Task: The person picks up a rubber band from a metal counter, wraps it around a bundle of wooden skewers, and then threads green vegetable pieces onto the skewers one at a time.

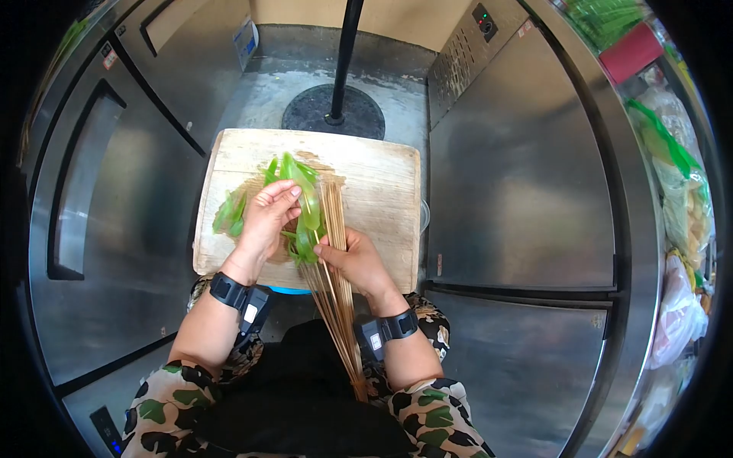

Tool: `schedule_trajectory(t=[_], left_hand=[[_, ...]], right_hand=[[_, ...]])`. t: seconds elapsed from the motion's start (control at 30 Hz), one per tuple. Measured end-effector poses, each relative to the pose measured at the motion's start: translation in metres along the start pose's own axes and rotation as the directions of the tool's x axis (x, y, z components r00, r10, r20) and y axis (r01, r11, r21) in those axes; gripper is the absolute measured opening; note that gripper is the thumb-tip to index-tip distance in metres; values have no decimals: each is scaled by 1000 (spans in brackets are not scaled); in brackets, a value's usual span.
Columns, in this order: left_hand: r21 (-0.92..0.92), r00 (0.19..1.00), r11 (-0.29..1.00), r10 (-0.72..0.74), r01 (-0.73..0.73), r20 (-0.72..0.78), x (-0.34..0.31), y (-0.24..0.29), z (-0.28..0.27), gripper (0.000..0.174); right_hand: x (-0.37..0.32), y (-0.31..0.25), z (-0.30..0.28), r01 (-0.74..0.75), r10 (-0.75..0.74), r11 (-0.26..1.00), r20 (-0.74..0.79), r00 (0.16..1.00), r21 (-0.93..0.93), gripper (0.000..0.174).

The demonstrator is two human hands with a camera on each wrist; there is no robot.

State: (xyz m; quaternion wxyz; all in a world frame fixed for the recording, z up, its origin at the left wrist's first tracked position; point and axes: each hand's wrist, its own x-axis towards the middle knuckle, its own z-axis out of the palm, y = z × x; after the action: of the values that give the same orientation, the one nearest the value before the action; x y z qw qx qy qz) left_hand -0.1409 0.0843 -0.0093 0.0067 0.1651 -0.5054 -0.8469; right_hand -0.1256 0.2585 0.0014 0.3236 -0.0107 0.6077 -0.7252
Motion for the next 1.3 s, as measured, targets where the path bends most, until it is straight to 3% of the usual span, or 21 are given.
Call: schedule_trajectory(t=[0.17, 0.27, 0.37, 0.47, 0.63, 0.77, 0.87, 1.07, 1.17, 1.3], left_hand=[[39, 996, 998, 54, -57, 72, 2, -3, -5, 15], [168, 991, 979, 103, -116, 84, -1, -6, -3, 14], [147, 985, 974, 173, -175, 27, -7, -4, 8, 12], [115, 981, 975, 182, -189, 65, -9, -1, 8, 8], [250, 964, 939, 194, -235, 180, -12, -9, 4, 9], [241, 957, 939, 197, -247, 213, -12, -8, 4, 7], [194, 970, 965, 141, -179, 197, -13, -5, 6, 10], [263, 949, 947, 103, -185, 298, -11, -12, 2, 11], [368, 928, 893, 124, -259, 351, -20, -16, 6, 12], [419, 948, 883, 79, -210, 309, -20, -19, 5, 11]], right_hand=[[0, 1, -2, 3, -3, 1000, 10, 1000, 3, 7], [1, 4, -4, 6, -6, 1000, 1, 1000, -3, 7], [1, 4, -5, 0, -1, 1000, -10, 1000, -14, 7], [0, 1, -4, -2, 2, 1000, -11, 1000, -16, 6], [-3, -2, -5, -14, 14, 1000, -32, 999, 5, 7], [-5, -4, -9, 5, -5, 1000, 15, 1000, -18, 7], [-10, -8, -11, -6, 9, 999, 67, 998, -46, 6], [-10, -2, -16, -37, 38, 999, 78, 996, -8, 7], [-9, -3, -19, -53, 53, 999, 47, 997, -5, 8], [-7, 4, -22, -25, 26, 999, 36, 999, -36, 10]])
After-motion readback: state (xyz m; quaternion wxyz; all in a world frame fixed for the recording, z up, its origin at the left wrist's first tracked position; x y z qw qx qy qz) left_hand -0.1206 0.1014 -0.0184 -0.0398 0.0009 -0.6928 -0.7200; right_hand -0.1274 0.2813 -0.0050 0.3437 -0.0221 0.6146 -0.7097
